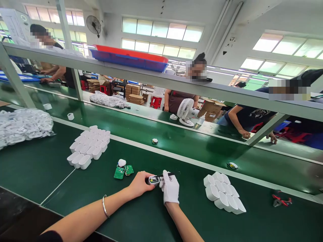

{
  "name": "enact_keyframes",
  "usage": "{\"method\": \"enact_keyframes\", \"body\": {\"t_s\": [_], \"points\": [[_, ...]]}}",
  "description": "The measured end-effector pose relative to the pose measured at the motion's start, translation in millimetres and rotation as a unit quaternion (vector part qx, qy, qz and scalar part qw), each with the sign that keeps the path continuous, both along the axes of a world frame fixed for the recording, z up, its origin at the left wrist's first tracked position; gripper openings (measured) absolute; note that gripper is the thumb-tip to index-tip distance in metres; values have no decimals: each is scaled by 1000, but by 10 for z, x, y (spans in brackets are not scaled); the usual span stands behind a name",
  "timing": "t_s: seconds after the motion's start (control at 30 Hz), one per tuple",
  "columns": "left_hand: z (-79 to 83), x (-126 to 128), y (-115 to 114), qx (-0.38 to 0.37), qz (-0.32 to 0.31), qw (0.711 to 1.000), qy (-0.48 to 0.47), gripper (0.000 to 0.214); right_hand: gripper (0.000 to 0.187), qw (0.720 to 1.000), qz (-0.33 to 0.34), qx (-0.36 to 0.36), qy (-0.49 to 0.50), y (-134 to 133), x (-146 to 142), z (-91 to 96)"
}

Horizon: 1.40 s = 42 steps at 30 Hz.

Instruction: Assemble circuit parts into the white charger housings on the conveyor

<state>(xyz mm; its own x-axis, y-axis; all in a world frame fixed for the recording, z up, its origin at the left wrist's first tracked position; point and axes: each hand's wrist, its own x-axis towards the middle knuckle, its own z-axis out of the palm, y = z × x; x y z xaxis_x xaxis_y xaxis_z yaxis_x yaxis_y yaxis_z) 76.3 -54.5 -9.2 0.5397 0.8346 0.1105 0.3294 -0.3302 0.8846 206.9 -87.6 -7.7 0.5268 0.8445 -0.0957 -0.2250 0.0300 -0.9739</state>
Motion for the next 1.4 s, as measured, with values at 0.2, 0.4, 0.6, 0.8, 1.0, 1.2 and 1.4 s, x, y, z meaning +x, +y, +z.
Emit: {"method": "enact_keyframes", "body": {"t_s": [0.2,0.4,0.6,0.8,1.0,1.2,1.4], "points": [[-10,6,4,-2,7,1000,9,27,46,1000,-3,6,-8,15,-20,-22],[0,2,-5,3,-1,1000,14,28,47,999,7,7,-34,32,15,1],[-5,0,11,15,-11,1000,20,24,46,996,16,-10,-90,42,-23,9],[-13,-22,-1,15,-21,999,45,29,39,977,15,-71,-203,68,248,41],[270,-310,139,154,1,985,80,49,27,915,41,-176,-362,-22,753,227],[446,-826,571,199,220,929,221,34,48,805,207,-8,-556,-135,359,88],[284,-1077,794,176,307,893,278,23,30,781,271,-28,-562,525,207,32]]}}
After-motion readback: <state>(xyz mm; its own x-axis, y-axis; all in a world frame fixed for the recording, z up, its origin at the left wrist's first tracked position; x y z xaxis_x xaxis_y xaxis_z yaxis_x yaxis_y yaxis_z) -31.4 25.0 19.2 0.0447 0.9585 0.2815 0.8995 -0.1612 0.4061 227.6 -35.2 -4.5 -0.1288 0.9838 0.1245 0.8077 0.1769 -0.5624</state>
